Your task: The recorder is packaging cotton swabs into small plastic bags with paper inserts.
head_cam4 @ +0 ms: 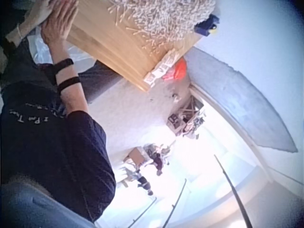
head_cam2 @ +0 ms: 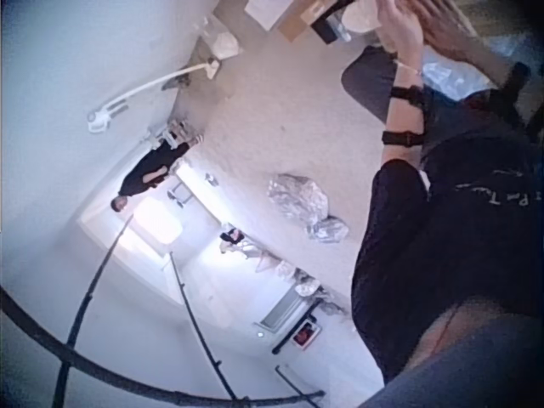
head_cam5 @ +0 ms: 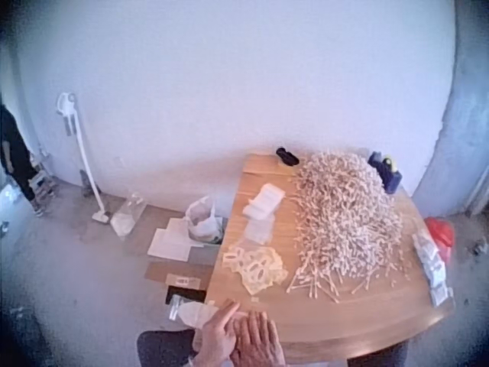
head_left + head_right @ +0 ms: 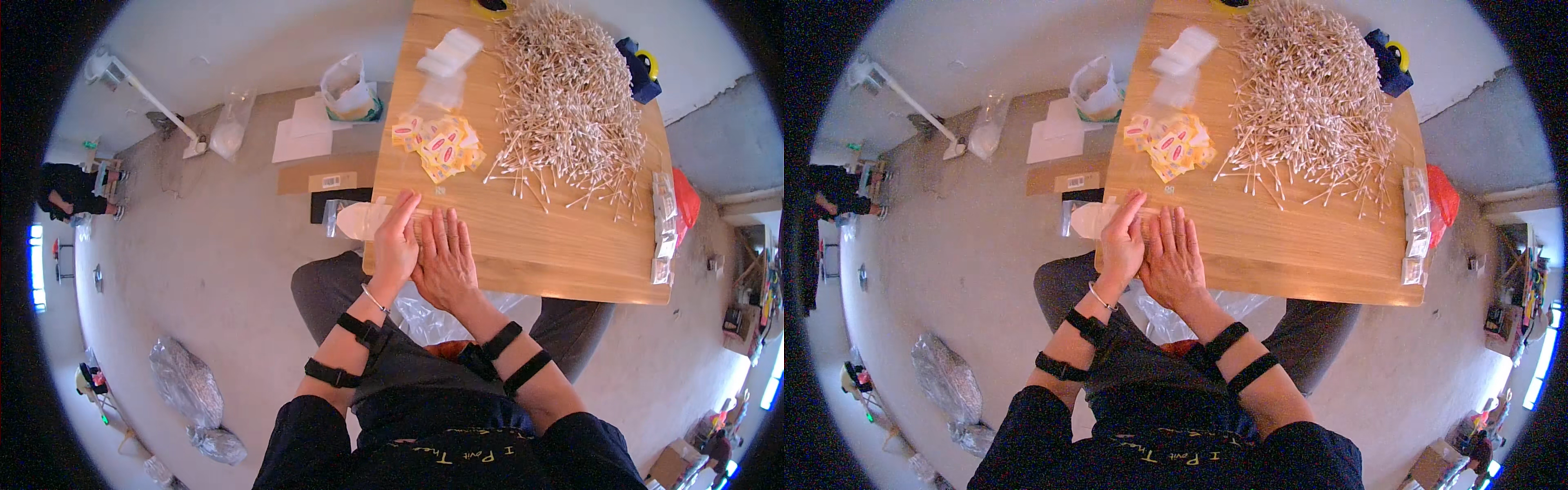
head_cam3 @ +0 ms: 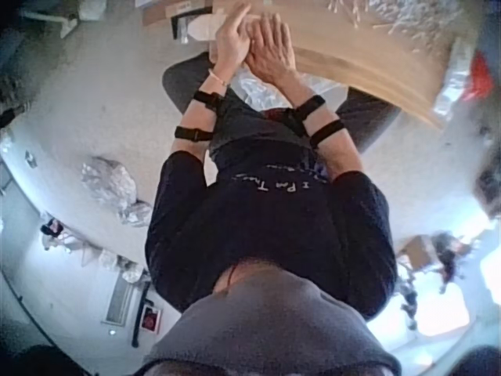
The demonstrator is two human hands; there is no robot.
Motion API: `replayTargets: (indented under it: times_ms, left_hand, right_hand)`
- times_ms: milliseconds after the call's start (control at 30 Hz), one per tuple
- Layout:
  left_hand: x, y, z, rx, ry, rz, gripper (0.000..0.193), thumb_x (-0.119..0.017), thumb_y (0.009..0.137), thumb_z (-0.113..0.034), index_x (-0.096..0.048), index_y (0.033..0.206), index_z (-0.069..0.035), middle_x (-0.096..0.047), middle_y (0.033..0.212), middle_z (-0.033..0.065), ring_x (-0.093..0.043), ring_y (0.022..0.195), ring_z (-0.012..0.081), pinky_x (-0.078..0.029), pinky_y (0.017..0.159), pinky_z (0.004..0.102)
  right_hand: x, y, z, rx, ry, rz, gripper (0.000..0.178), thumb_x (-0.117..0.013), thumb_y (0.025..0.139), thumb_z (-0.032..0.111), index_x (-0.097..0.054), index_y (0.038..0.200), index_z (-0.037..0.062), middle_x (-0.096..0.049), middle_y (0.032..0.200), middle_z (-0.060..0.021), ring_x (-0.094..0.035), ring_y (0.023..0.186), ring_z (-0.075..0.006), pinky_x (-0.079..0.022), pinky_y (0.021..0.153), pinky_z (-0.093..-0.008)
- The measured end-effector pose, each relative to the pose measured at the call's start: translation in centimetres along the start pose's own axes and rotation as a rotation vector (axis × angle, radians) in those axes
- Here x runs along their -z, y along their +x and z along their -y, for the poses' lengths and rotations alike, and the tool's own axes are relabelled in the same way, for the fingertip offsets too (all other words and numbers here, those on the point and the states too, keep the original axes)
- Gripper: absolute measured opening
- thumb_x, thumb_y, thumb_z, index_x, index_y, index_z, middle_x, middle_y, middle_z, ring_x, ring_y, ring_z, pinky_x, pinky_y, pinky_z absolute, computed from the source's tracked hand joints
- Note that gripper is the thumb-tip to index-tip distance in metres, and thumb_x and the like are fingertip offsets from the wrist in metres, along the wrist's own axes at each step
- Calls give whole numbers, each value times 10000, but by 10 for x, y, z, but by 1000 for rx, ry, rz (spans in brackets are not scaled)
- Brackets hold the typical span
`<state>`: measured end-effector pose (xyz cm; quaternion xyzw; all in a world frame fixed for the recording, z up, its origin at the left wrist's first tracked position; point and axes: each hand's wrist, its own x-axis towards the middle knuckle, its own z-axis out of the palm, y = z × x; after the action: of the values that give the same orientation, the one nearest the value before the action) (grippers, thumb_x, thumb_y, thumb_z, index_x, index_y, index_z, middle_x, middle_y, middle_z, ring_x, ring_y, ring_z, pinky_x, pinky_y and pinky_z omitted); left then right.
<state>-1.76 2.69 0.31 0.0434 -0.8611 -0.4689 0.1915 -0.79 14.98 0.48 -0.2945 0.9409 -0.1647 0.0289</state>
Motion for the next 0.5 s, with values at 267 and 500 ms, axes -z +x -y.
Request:
replayTargets:
  times_ms: [267,500]
  left_hand:
    - [14,-3,10,226,-422,87,413,-371,990,-211,-403,1351,-13,-431,1386,153,-390,1301,249,-319,1053,337]
    - [13,-2,21,219,-808,184,657,-265,996,-444,-189,1431,43,-173,1507,195,-152,1409,260,-83,1152,368]
  right_hand:
    - [1,0,4,5,12,16,709,-437,885,397,-287,1368,-99,-193,1474,-270,-136,1390,-407,-99,1136,-477]
    - [-3,8,15,0,1,27,736,-453,878,410,-282,1364,-115,-186,1467,-290,-129,1387,-419,-90,1138,-473]
